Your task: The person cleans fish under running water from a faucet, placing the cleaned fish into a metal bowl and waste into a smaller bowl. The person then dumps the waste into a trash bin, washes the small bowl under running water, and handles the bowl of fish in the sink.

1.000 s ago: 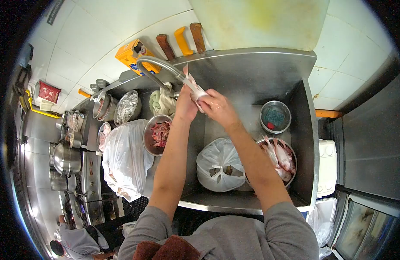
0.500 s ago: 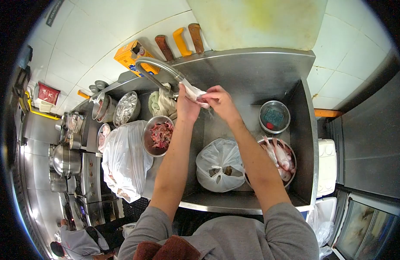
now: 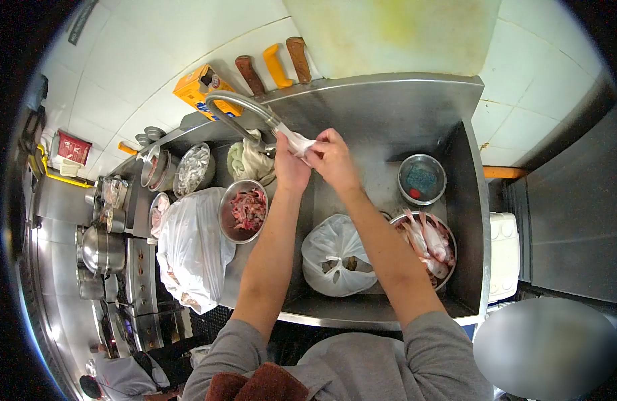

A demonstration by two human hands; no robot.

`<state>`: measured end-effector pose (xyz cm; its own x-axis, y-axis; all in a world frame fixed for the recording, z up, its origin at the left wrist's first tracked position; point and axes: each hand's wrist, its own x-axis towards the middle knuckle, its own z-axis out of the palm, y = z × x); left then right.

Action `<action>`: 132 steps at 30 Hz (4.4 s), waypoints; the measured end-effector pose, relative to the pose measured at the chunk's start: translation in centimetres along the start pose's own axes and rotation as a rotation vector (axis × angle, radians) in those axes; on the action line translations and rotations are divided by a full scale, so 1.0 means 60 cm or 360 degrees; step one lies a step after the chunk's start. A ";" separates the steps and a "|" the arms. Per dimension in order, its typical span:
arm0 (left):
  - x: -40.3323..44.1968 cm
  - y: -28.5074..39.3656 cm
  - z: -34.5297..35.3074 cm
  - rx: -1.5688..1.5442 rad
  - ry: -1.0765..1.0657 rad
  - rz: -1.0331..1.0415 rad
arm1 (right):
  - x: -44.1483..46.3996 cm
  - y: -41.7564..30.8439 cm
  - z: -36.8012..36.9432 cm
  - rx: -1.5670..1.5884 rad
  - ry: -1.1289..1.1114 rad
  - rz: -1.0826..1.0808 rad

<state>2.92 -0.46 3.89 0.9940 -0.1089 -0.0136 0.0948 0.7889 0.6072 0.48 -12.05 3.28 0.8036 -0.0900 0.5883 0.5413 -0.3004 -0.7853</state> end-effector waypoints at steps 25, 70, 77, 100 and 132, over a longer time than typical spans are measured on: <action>-0.020 0.023 -0.005 -0.0073 -0.0027 0.0083 | -0.018 0.033 -0.025 0.0568 -0.0068 0.0360; -0.008 0.008 -0.009 -0.0002 -0.0017 0.0307 | -0.011 0.026 0.006 0.0408 -0.0006 0.0435; -0.008 0.007 -0.011 -0.0009 -0.0006 0.0204 | -0.005 0.029 -0.031 0.1098 -0.0111 0.1219; -0.022 0.013 0.006 0.0038 -0.0087 0.0141 | -0.001 0.018 -0.012 0.0058 -0.0344 0.0397; -0.038 0.070 -0.015 -0.0352 -0.0057 -0.0288 | -0.024 0.020 -0.054 0.0657 -0.0186 0.1145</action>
<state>1.09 3.62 5.76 0.9576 -0.2780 -0.0755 0.2839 0.8669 0.4097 -0.83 -15.37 2.14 0.9958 -0.0206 -0.0892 -0.0845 0.1666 -0.9824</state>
